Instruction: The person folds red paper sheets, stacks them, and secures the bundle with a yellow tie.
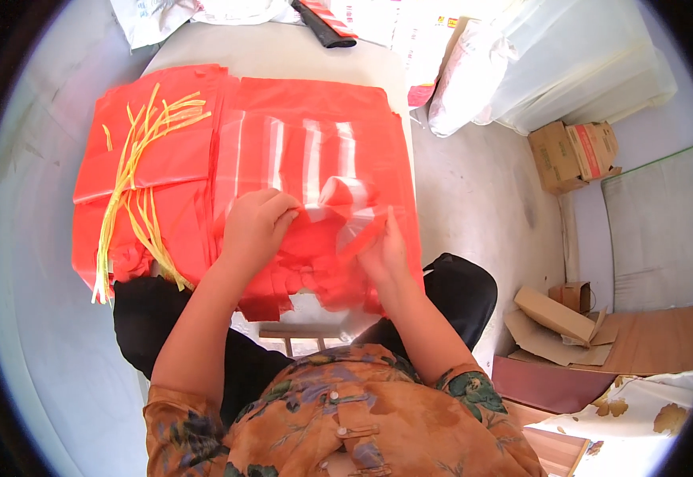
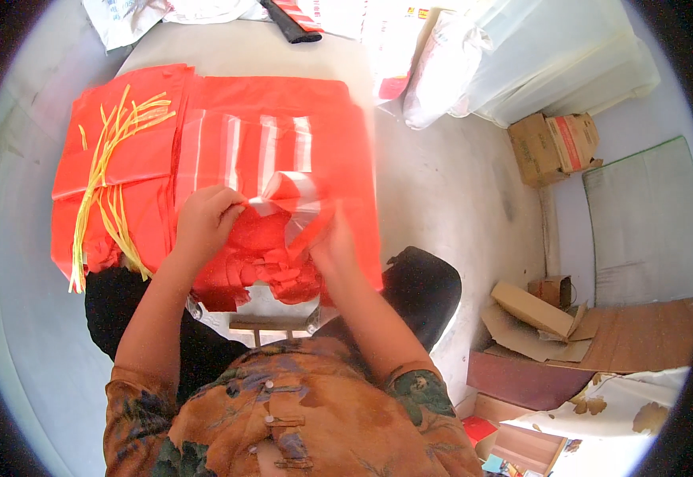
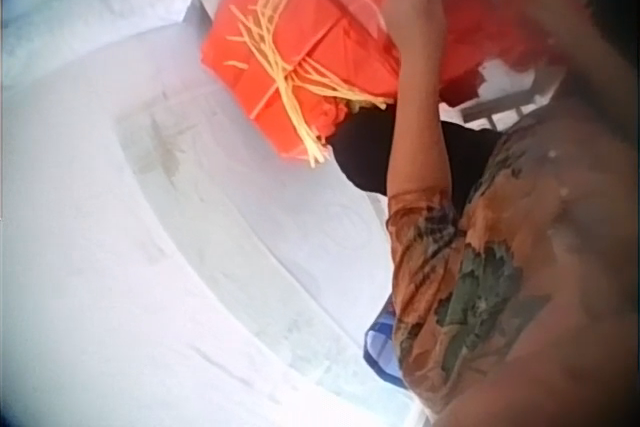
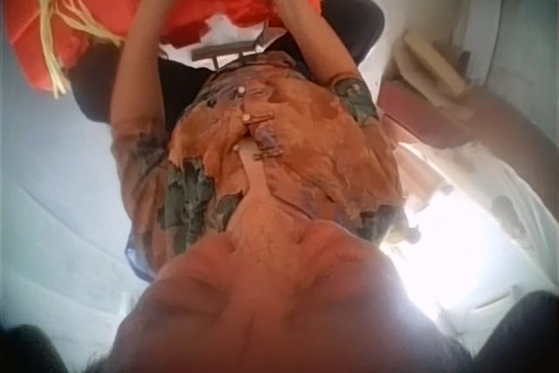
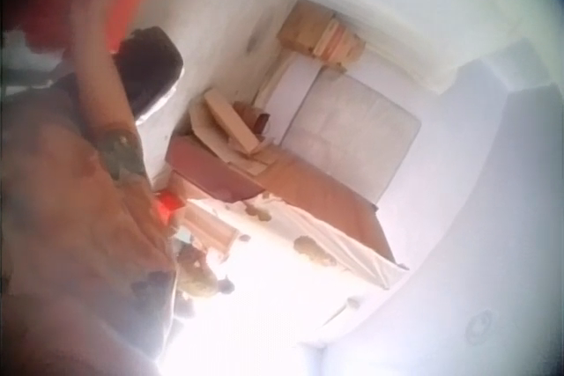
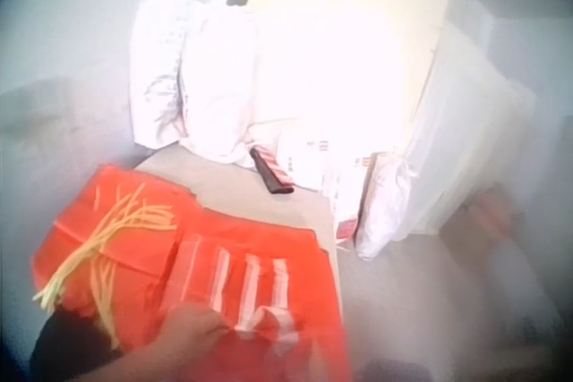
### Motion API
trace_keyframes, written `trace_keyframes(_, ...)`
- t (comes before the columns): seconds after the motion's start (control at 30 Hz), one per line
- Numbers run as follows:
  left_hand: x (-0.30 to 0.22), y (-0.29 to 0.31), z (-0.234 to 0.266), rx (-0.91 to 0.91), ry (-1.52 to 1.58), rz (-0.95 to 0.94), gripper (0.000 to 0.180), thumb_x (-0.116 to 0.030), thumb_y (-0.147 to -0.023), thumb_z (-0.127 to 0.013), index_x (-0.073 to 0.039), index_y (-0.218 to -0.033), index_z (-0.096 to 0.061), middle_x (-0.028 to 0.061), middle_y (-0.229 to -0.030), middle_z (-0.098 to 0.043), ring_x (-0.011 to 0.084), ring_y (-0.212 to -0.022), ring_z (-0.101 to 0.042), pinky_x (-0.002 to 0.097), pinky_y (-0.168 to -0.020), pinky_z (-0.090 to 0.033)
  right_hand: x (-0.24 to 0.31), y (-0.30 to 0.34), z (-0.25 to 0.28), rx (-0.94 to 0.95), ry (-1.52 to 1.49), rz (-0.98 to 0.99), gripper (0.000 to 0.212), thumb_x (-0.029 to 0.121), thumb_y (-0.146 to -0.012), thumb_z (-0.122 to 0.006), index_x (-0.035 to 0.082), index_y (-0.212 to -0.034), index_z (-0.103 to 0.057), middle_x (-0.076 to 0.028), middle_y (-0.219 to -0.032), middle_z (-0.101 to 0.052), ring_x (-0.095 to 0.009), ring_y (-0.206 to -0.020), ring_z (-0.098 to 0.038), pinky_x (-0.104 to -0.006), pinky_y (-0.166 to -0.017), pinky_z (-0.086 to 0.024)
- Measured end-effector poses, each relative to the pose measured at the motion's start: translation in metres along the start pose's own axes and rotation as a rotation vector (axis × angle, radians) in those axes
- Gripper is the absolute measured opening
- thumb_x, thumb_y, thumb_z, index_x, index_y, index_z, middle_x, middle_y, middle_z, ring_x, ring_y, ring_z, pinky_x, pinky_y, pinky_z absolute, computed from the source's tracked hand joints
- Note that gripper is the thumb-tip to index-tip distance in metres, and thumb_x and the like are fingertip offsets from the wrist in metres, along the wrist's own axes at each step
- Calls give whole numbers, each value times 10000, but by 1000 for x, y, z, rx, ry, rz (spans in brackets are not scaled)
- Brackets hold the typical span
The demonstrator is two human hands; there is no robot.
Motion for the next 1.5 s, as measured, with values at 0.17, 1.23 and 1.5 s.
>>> trace_keyframes(0.17, 0, 12, -6, 18, 4, -85, 67, -54, -814, -727, -72, -868, -691, 88, -831, -680, 316, -807, -653, 439, -700, -496, 8, -5, -1, -165, 20, 34, 251, 242, -1076, -503, 123, -1290, -559, -36, -1247, -612, -206, -1154, -578, -390, -1011, -482)
trace_keyframes(1.23, -6, 67, -28, 267, -278, -447, 182, -167, -746, -646, -102, -914, -623, 14, -906, -600, 207, -902, -613, 364, -807, -487, 37, 45, -13, 188, 1066, -173, 322, 149, -1067, -476, 26, -1323, -627, -29, -920, -676, -85, -690, -607, -249, -649, -482)
trace_keyframes(1.5, -5, 69, -27, 269, -248, -447, 216, -165, -724, -647, -88, -926, -635, 17, -912, -601, 209, -900, -608, 359, -800, -494, 19, 22, -43, 282, 1366, -89, 382, 98, -1049, -476, 60, -1418, -569, 13, -782, -532, -64, -622, -518, -235, -608, -451)
Point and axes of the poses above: each hand's wrist, its own y-axis away from the middle knuckle, its own z-axis out of the back of the hand, x = y × z, the point moved 1 cm from there along -y, towards the middle knuckle
